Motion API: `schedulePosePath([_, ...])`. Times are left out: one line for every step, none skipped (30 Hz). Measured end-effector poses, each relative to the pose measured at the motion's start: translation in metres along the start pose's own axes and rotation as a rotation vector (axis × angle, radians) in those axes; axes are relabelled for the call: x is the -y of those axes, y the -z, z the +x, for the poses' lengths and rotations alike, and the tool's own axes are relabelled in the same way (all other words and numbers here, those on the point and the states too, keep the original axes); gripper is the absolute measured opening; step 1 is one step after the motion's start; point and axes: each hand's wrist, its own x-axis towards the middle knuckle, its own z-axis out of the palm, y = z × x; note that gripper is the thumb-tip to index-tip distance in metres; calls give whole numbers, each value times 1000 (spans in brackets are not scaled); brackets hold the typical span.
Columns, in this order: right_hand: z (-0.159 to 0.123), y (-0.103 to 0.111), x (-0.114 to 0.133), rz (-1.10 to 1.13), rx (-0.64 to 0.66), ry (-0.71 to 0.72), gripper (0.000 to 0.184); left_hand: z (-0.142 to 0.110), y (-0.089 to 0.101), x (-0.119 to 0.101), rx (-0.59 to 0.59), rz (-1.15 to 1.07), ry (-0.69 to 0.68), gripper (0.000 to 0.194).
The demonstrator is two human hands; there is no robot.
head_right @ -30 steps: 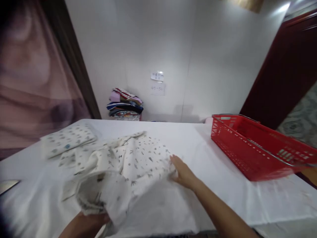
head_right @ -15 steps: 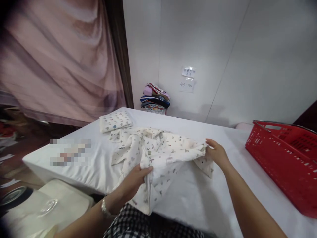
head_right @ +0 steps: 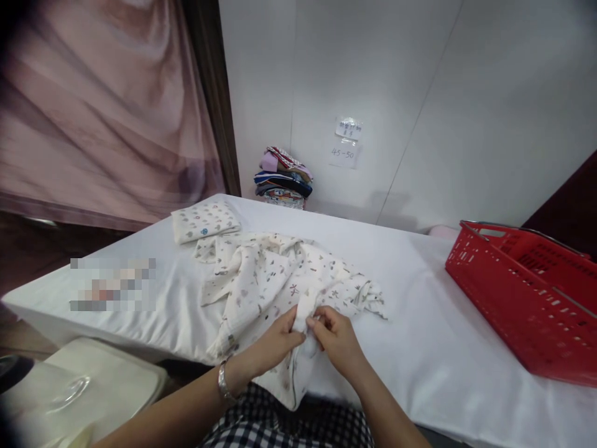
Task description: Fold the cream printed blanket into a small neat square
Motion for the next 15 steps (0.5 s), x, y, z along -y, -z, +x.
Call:
schedulePosePath([2, -2, 0, -14, 4, 6, 26, -2, 1, 0, 27, 34, 10, 48])
schedulePosePath([3, -3, 0, -20, 14, 9, 28, -3, 1, -1, 55, 59, 20, 44])
schedulePosePath([3, -5, 0, -19, 20, 7, 29, -4, 2, -1, 85, 74, 26, 38])
schedulePosePath([3, -6, 1, -15, 23, 1, 29, -5, 2, -2, 113, 79, 25, 31])
schedulePosePath([2, -7, 2, -7, 24, -6, 29, -5, 3, -2, 141, 76, 22, 23])
schedulePosePath([2, -7, 2, 6, 22, -12, 29, -5, 3, -2, 155, 74, 19, 19])
schedulePosePath([1, -7, 2, 19, 16, -13, 29, -5, 4, -1, 142, 81, 18, 19])
schedulePosePath([0, -7, 2, 30, 9, -11, 30, -5, 5, 1, 98, 108, 19, 21])
schedulePosePath([-1, -6, 1, 39, 4, -10, 30, -5, 6, 3, 34, 161, 23, 23])
schedulePosePath([-2, -4, 0, 44, 1, -7, 30, -5, 7, 6, -38, 234, 27, 25])
schedulePosePath([-3, -3, -2, 50, -1, -3, 30, -5, 8, 9, -103, 314, 30, 26])
schedulePosePath([-4, -2, -3, 64, 0, 3, 29, -5, 9, 11, -154, 389, 30, 27])
schedulePosePath([-5, -1, -5, 94, 4, 5, 27, -6, 9, 14, -185, 448, 26, 27])
schedulePosePath([-6, 0, -6, 148, 6, 5, 26, -6, 10, 15, -204, 484, 19, 27])
schedulePosePath([-8, 1, -6, 231, 5, -2, 24, -6, 12, 16, -214, 503, 12, 27])
